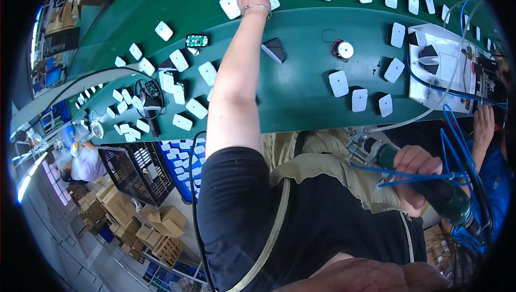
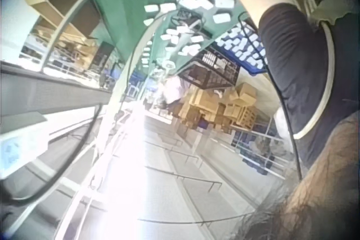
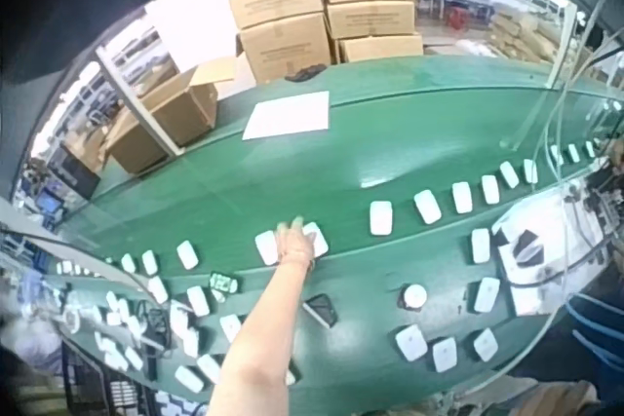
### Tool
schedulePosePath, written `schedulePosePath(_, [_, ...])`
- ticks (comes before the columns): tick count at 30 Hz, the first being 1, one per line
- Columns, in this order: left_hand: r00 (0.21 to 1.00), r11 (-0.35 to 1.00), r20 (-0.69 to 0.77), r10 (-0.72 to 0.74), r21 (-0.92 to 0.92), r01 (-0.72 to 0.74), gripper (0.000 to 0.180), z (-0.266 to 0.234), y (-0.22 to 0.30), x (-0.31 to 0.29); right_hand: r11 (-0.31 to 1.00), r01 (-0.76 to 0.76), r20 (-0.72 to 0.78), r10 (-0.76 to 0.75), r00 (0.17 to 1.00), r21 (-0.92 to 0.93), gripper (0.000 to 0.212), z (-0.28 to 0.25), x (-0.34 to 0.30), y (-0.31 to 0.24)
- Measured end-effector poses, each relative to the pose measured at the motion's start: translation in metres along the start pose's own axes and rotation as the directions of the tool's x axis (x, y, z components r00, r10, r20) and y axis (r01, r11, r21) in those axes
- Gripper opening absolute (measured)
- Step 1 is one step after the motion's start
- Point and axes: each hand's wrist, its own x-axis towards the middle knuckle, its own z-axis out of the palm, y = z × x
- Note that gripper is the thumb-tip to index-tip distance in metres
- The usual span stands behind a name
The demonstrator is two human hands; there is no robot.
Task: Assembling small electronic components into plastic housings using a pneumatic screwdriver.
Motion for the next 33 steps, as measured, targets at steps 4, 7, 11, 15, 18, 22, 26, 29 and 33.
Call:
schedulePosePath(4, [0.891,0.9,-0.214,0.401,-0.09,-0.426,0.054,0.008,0.047,-0.006,0.994,0.086,0.238,-0.1,0.966,0.069,0.046,-0.019,0.021,0.009])
schedulePosePath(7, [0.963,0.938,0.04,0.265,-0.241,-0.248,0.05,0.045,0.077,0.018,0.993,0.097,0.246,-0.112,0.963,0.071,0.044,-0.027,0.028,0.013])
schedulePosePath(11, [0.842,0.833,0.264,0.47,-0.447,-0.325,0.052,0.076,0.075,0.047,0.991,0.103,0.266,-0.121,0.956,0.084,0.044,-0.033,0.03,0.017])
schedulePosePath(15, [0.894,0.948,0.317,0.317,-0.106,-0.299,0.044,0.042,0.108,0.01,0.993,0.108,0.291,-0.119,0.949,0.055,0.047,-0.038,0.031,0.021])
schedulePosePath(18, [0.892,0.91,0.185,0.413,-0.121,-0.396,0.028,0.04,0.111,-0.003,0.987,0.157,0.243,-0.158,0.957,0.021,0.05,-0.032,0.032,0.019])
schedulePosePath(22, [0.894,0.834,0.08,0.442,-0.403,-0.376,0.028,-0.006,0.08,-0.055,0.978,0.198,0.118,-0.19,0.975,-0.067,0.054,-0.016,0.025,0.018])
schedulePosePath(26, [0.918,0.674,0.236,0.319,-0.738,-0.044,0.044,-0.03,0.016,-0.166,0.986,0.164,0.044,-0.162,0.986,-0.042,0.057,-0.012,0.019,0.027])
schedulePosePath(29, [0.789,0.555,0.59,0.172,-0.72,0.417,0.037,-0.02,-0.021,-0.24,0.993,0.105,0.168,-0.095,0.981,-0.053,0.064,-0.015,0.026,0.032])
schedulePosePath(33, [0.775,0.267,0.616,0.14,-0.778,0.569,0.037,-0.023,-0.029,-0.296,0.996,0.078,0.164,-0.069,0.984,-0.046,0.062,0.003,0.029,0.028])
